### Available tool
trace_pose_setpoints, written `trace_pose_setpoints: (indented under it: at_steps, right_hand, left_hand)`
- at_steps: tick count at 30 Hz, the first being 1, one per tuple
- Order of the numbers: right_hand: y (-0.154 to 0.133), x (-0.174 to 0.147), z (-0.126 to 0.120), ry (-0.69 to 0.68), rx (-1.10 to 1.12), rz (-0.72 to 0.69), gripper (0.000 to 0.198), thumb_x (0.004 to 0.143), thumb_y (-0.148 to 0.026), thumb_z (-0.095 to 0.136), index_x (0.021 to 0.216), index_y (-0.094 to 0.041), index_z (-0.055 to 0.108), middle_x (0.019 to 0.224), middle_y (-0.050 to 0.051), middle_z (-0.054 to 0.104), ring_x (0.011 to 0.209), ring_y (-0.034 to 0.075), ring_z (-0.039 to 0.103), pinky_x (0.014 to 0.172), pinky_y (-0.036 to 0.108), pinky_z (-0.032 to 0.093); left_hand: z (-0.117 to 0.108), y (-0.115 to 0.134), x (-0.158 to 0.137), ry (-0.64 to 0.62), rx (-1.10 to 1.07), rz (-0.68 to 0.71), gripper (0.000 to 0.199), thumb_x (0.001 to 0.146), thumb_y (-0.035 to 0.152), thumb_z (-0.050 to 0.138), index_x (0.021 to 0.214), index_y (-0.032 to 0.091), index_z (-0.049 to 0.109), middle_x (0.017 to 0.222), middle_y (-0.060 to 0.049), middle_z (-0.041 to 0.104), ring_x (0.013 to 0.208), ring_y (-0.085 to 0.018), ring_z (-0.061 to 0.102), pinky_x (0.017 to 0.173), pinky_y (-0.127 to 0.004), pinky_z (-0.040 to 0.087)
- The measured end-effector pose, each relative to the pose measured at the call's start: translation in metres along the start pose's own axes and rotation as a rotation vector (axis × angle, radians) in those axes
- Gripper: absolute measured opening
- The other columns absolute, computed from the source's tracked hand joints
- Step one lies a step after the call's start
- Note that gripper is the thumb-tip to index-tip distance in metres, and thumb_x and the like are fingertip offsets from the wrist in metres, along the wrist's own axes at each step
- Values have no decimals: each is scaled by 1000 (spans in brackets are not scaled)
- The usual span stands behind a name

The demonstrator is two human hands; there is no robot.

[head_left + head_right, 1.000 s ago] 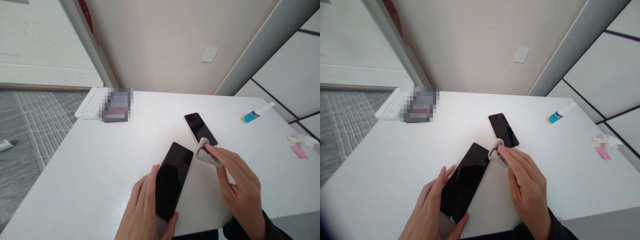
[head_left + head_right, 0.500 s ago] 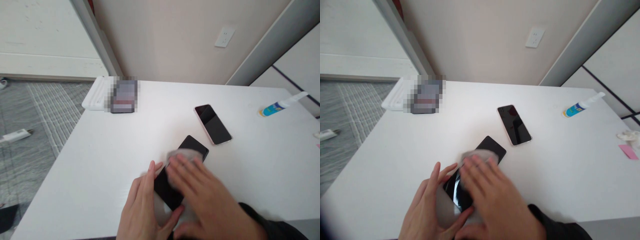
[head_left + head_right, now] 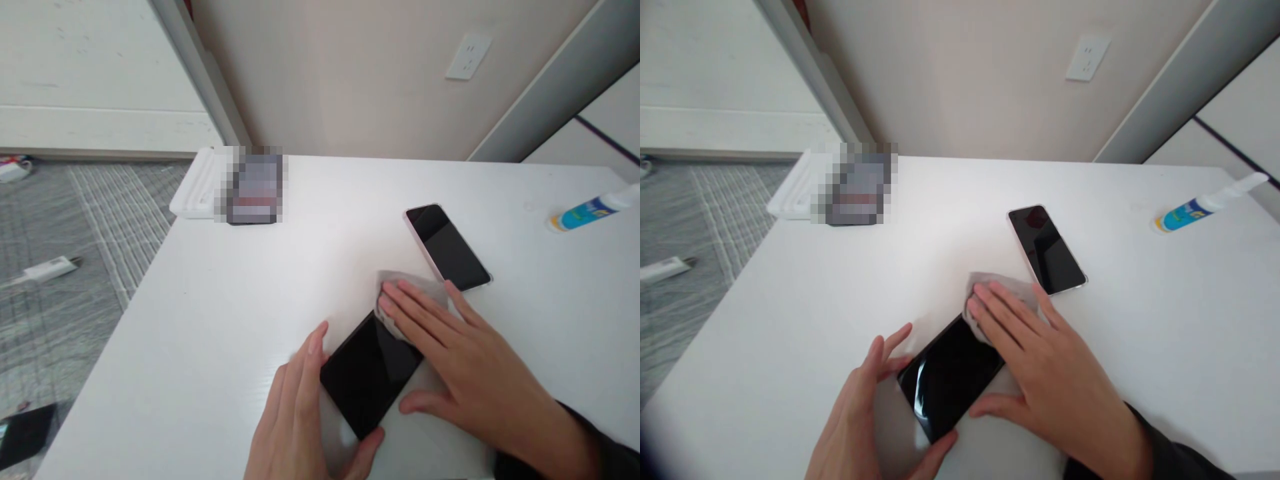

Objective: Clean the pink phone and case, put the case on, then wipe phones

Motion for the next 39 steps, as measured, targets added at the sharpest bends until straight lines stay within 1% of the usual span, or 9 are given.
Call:
trace_pose_setpoints:
  at_steps: [5, 10, 13, 17, 21, 24, 30, 34, 39]
  right_hand:
    - [-7, -5, -2, 134, 2, -237, 50, 107, -40, 45, 153, -21, 48, 164, -1, 40, 149, 21, 39, 127, 41, 18]
    - [0, -3, -1, 28, 23, -5, 93, 97, -80, 33, 155, -9, 43, 164, 10, 39, 151, 32, 33, 127, 50, 13]
    - [-8, -1, -2, 59, 80, -215, 61, 105, -60, 42, 154, -24, 47, 162, -3, 45, 149, 23, 38, 126, 42, 17]
    - [8, -2, -2, -5, 37, 38, 93, 96, -81, 34, 159, -13, 38, 167, 8, 35, 154, 32, 27, 127, 52, 8]
    - [4, -11, -5, -11, 87, -194, 75, 101, -71, 37, 157, -22, 42, 166, 0, 36, 155, 24, 27, 129, 45, 4]
    - [10, -13, -6, -21, 63, -77, 85, 100, -75, 34, 160, -16, 36, 168, 5, 31, 155, 27, 27, 129, 49, 0]
    - [7, -5, -10, -54, 157, -280, 67, 103, -64, 42, 157, -24, 43, 166, -3, 37, 151, 22, 34, 126, 41, 20]
    - [21, 0, -11, -52, 123, -23, 82, 101, -73, 37, 160, -16, 37, 167, 8, 34, 154, 33, 29, 127, 55, 11]
    - [14, 0, -12, -78, 231, -268, 57, 107, -56, 40, 155, -26, 45, 163, -5, 42, 150, 18, 37, 125, 38, 26]
  left_hand:
    - [-4, -3, 0, -31, -54, -31, 101, 86, 33, 70, 164, 9, 10, 139, -25, 61, 103, -29, 75, 80, -41, 67]
    - [-6, -4, -2, -55, -201, -205, 119, 77, 26, 79, 165, 22, -1, 148, -19, 56, 106, -26, 73, 86, -43, 66]
    - [-3, -4, -4, -99, -246, -237, 118, 77, 24, 77, 165, 22, -1, 151, -19, 54, 108, -26, 73, 84, -41, 66]
    - [-4, -2, -2, -82, -223, -215, 120, 79, 31, 81, 165, 22, -2, 151, -19, 54, 111, -28, 71, 92, -47, 64]
    - [-5, -2, 0, -85, -238, -203, 112, 82, 33, 77, 165, 22, 3, 152, -18, 53, 111, -25, 71, 89, -41, 65]
    - [-5, -2, 0, -87, -223, -203, 114, 81, 33, 79, 165, 24, 4, 152, -16, 53, 111, -25, 70, 91, -40, 64]
    - [-7, -1, 1, -109, -217, -170, 108, 83, 33, 77, 165, 22, 9, 154, -16, 52, 114, -24, 69, 93, -38, 62]
    - [-9, -2, 2, -109, -170, -149, 108, 83, 34, 78, 165, 20, 9, 151, -17, 55, 112, -25, 69, 95, -39, 62]
    - [-8, -3, 3, -154, -188, -192, 105, 84, 38, 74, 166, 23, 9, 148, -15, 57, 109, -25, 71, 84, -37, 65]
Point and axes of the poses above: each hand's wrist, its own x-axis towards the middle knuckle, its own z-axis out of the palm, y = z × x, the point moved 3 cm from there along x, towards the middle knuckle
